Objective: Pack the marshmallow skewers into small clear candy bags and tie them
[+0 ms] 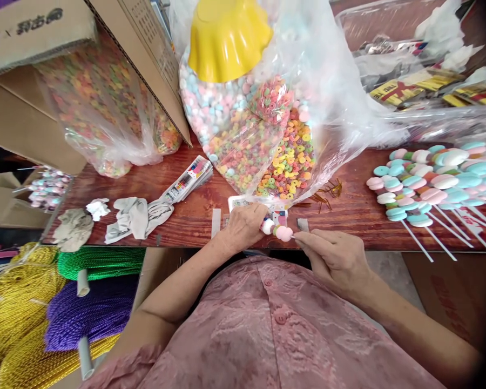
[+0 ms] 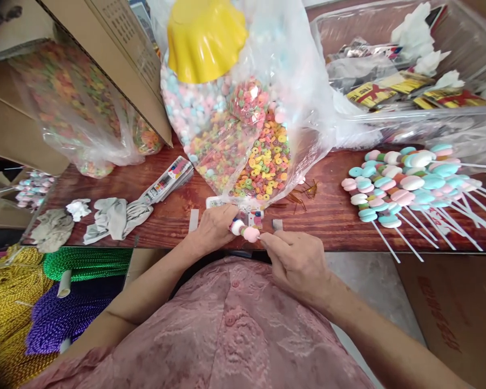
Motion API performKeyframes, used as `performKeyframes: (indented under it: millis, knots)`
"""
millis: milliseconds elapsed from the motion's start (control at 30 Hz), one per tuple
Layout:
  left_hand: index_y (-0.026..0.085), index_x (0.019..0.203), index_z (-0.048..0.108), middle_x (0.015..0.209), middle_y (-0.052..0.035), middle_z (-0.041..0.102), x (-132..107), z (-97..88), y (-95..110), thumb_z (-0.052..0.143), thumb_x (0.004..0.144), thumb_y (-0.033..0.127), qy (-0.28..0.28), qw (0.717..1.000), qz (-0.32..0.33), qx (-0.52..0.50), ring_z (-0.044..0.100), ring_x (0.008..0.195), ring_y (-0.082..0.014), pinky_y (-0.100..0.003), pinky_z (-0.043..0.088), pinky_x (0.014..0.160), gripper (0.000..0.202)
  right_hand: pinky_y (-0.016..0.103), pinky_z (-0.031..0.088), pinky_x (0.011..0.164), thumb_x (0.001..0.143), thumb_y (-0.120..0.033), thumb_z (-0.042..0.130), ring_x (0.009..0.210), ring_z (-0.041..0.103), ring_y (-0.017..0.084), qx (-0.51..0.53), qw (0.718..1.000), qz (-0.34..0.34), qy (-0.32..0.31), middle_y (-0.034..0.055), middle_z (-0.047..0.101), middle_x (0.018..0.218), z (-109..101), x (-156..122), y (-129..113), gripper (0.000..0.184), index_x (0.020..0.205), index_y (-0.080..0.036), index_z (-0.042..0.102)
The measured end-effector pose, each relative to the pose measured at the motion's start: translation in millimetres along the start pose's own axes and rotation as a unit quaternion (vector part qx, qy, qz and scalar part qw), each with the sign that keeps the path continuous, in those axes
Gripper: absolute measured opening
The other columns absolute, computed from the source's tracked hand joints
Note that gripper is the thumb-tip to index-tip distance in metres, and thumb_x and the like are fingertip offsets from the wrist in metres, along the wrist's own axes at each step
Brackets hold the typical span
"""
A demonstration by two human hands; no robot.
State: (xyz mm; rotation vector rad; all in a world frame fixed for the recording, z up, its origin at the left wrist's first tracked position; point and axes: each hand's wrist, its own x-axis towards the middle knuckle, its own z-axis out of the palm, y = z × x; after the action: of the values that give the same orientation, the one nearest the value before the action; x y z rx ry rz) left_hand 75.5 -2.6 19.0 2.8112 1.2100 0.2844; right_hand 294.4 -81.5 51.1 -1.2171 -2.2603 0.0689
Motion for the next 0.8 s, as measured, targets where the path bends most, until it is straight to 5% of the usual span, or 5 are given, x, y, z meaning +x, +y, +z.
performKeyframes:
  millis: [167, 367, 433, 633, 800]
  knots:
    - [0.016, 0.091, 0.058, 0.08, -0.008, 0.067, 3, -2.9, 9, 0.05, 0.089, 0.026, -0.066, 0.998, -0.012, -0.008, 0.064, 0.074, -0.0218, -0.029, 0.039, 0.058, 0.013, 0.03, 0.02, 0.053, 0.084, -0.009, 0.045, 0.054, 0.048, 0.012, -0.129, 0.99, 0.001, -0.055, 0.002, 0.061, 0.062, 4, 6, 2, 0.022, 0.078, -0.017, 0.064]
    - [0.015, 0.09, 0.058, 0.081, -0.0088, 0.069, 4, -10.4, 12, 0.051, 0.091, 0.035, -0.073, 0.997, -0.005, -0.028, 0.066, 0.076, -0.0223, -0.03, 0.041, 0.06, 0.021, 0.028, 0.021, 0.055, 0.083, -0.006, 0.04, 0.055, 0.05, 0.011, -0.005, 0.994, -0.027, -0.11, 0.0008, 0.062, 0.065, 2, 18, 20, 0.025, 0.081, -0.017, 0.062]
    - [0.016, 0.092, 0.059, 0.081, -0.0084, 0.07, 5, -13.0, 12, 0.052, 0.09, 0.037, -0.068, 0.997, -0.007, -0.033, 0.066, 0.075, -0.0223, -0.029, 0.042, 0.06, 0.023, 0.027, 0.022, 0.056, 0.084, -0.006, 0.041, 0.057, 0.052, 0.01, 0.023, 0.993, -0.035, -0.108, 0.0001, 0.064, 0.066, 1, 22, 25, 0.024, 0.084, -0.017, 0.063]
    - [0.015, 0.102, 0.059, 0.083, -0.0098, 0.07, 12, -15.7, 14, 0.05, 0.09, 0.029, -0.088, 0.995, -0.036, -0.018, 0.067, 0.077, -0.0245, -0.031, 0.044, 0.062, 0.02, 0.031, 0.021, 0.054, 0.078, -0.005, 0.044, 0.052, 0.049, 0.012, -0.12, 0.99, -0.05, -0.053, 0.003, 0.062, 0.062, 12, 31, 7, 0.022, 0.073, -0.017, 0.062]
    - [0.014, 0.128, 0.048, 0.107, -0.0124, 0.068, 11, -29.2, 7, 0.06, 0.086, 0.032, -0.053, 0.998, 0.014, -0.039, 0.063, 0.097, -0.0264, -0.037, 0.048, 0.08, 0.048, 0.028, 0.027, 0.054, 0.089, -0.013, 0.042, 0.057, 0.056, 0.012, -0.011, 0.998, -0.003, -0.067, 0.0027, 0.069, 0.069, 20, 29, 21, 0.026, 0.081, -0.017, 0.067]
